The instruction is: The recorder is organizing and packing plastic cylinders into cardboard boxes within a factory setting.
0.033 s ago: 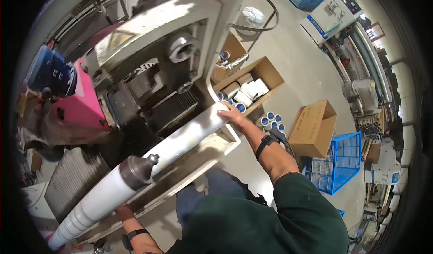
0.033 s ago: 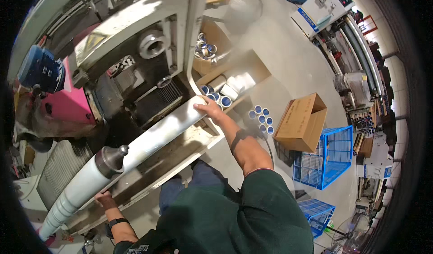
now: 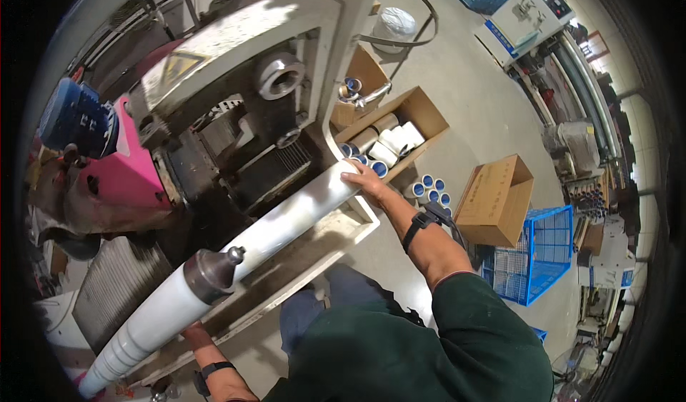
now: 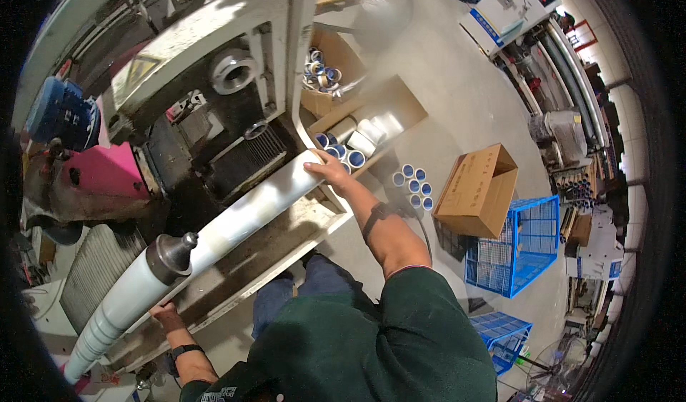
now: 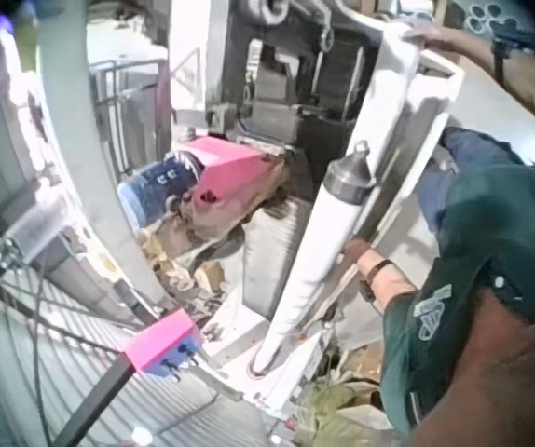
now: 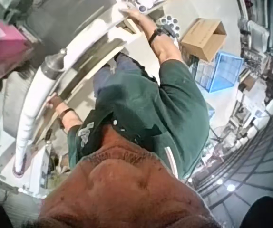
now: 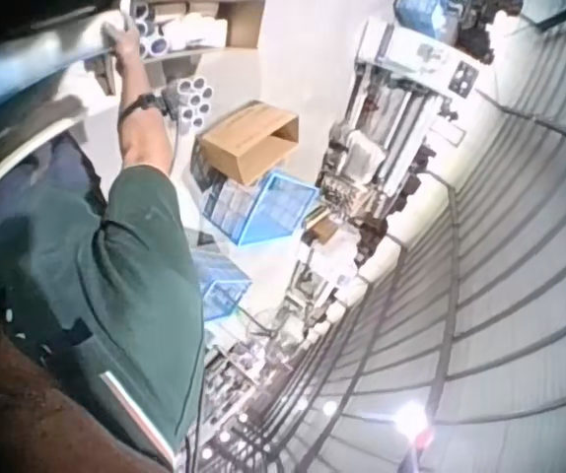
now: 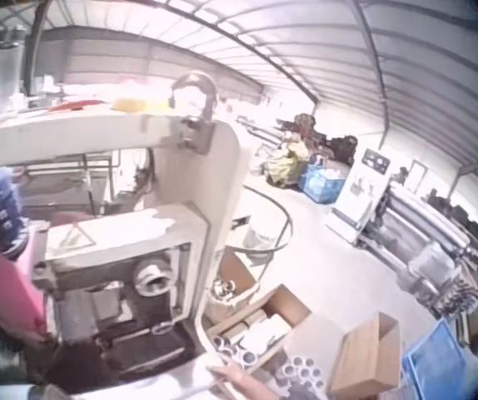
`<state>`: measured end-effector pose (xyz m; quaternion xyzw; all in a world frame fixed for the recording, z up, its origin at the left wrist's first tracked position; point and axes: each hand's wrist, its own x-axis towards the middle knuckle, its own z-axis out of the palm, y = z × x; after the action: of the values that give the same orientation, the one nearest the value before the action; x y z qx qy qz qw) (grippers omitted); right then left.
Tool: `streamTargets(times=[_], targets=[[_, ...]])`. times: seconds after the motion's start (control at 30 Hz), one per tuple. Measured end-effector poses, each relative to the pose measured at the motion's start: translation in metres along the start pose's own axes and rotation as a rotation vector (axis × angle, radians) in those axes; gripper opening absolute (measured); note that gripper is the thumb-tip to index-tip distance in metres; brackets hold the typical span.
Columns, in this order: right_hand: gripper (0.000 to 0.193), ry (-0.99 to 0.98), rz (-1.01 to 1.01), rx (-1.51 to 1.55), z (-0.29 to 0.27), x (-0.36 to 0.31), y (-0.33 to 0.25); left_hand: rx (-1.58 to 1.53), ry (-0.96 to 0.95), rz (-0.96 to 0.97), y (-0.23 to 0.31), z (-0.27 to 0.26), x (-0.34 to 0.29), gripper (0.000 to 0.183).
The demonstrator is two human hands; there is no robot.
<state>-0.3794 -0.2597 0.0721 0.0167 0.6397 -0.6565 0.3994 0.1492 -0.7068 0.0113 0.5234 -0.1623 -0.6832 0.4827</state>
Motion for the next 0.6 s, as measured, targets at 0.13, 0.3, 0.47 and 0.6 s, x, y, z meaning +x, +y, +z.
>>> streamTargets(times=[0.13,0.3,0.47,0.6], targets=[[0.067,-0.003,-0.054,0.049,0.013,0.006,0.002,0.015,-0.067,-0.005,0.001,0.008,-0.001,0.056],[0.066,-0.040,-0.040,0.008,0.009,0.016,0.008,0.107,0.018,0.039,0.007,0.002,-0.010,0.059],[0.065,0.075,-0.118,-0.033,-0.037,0.023,-0.003,0.152,-0.106,0.065,-0.044,0.058,-0.055,0.060],[0.061,0.053,-0.093,-0.002,-0.118,0.031,-0.055,0.397,-0.313,0.215,-0.105,0.065,-0.097,0.061]])
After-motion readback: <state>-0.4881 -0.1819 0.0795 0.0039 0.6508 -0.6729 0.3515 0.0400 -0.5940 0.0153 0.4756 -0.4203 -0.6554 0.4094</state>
